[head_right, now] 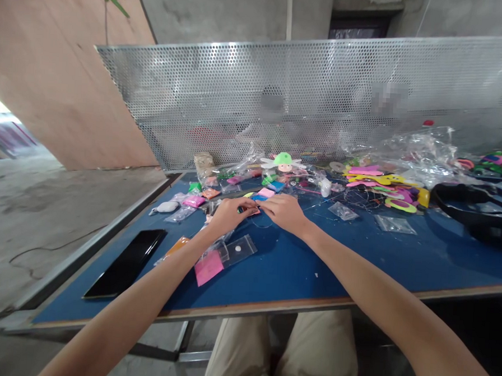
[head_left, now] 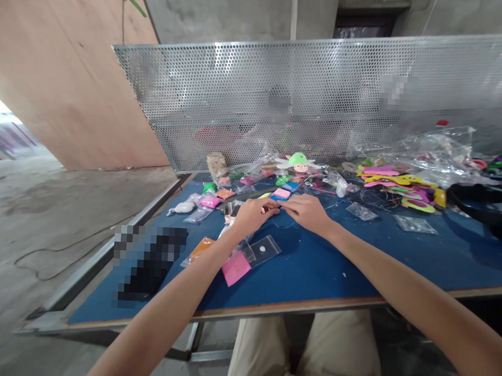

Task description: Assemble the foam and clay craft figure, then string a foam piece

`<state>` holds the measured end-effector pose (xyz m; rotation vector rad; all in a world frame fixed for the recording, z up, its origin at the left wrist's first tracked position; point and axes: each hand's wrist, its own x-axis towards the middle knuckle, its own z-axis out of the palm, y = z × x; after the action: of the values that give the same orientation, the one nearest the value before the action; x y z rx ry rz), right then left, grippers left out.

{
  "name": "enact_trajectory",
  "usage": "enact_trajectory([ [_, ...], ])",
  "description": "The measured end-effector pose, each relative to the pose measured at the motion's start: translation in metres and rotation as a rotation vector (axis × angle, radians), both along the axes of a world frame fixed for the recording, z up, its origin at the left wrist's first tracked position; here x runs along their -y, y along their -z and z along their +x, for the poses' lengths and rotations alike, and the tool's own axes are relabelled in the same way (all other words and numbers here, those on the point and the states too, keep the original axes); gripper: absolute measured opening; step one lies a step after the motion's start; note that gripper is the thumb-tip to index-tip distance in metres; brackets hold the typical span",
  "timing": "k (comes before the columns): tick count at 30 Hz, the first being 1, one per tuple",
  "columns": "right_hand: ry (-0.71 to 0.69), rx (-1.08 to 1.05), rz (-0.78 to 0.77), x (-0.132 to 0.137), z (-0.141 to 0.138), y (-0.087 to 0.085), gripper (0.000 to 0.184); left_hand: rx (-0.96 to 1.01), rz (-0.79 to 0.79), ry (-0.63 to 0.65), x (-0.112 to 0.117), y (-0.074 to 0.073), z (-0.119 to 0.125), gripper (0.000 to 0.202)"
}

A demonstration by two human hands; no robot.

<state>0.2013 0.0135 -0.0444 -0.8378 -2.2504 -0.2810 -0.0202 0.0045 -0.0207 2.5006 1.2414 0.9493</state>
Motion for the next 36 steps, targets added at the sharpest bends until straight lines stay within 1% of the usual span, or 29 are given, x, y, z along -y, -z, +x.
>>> enact_trajectory([
  [7,0.095,0.153,0.194,0.008,-0.005,-0.004,0.031,-0.027,0.039,-0.056,0.001,0.001,0.002,0.016],
  [11,0.141,0.178,0.27,0.01,-0.007,-0.005,0.034,-0.028,0.045,-0.062,0.004,0.0,0.004,0.016],
  [17,0.127,0.169,0.277,0.007,-0.005,-0.005,0.031,0.011,0.025,-0.088,0.006,-0.003,0.005,0.018],
  [22,0.096,0.093,0.243,0.006,-0.004,-0.003,0.031,-0.012,0.046,-0.078,0.008,-0.005,0.004,0.016],
  [28,0.066,0.07,0.203,0.006,-0.003,-0.003,0.026,0.029,0.011,-0.078,0.01,-0.007,0.005,0.022],
  [34,0.061,0.138,0.244,0.006,0.001,-0.005,0.03,0.192,-0.111,0.063,0.01,-0.005,0.005,0.022],
  [36,0.063,0.154,0.261,0.007,0.0,-0.006,0.031,0.228,-0.138,0.086,0.009,-0.004,0.006,0.022],
])
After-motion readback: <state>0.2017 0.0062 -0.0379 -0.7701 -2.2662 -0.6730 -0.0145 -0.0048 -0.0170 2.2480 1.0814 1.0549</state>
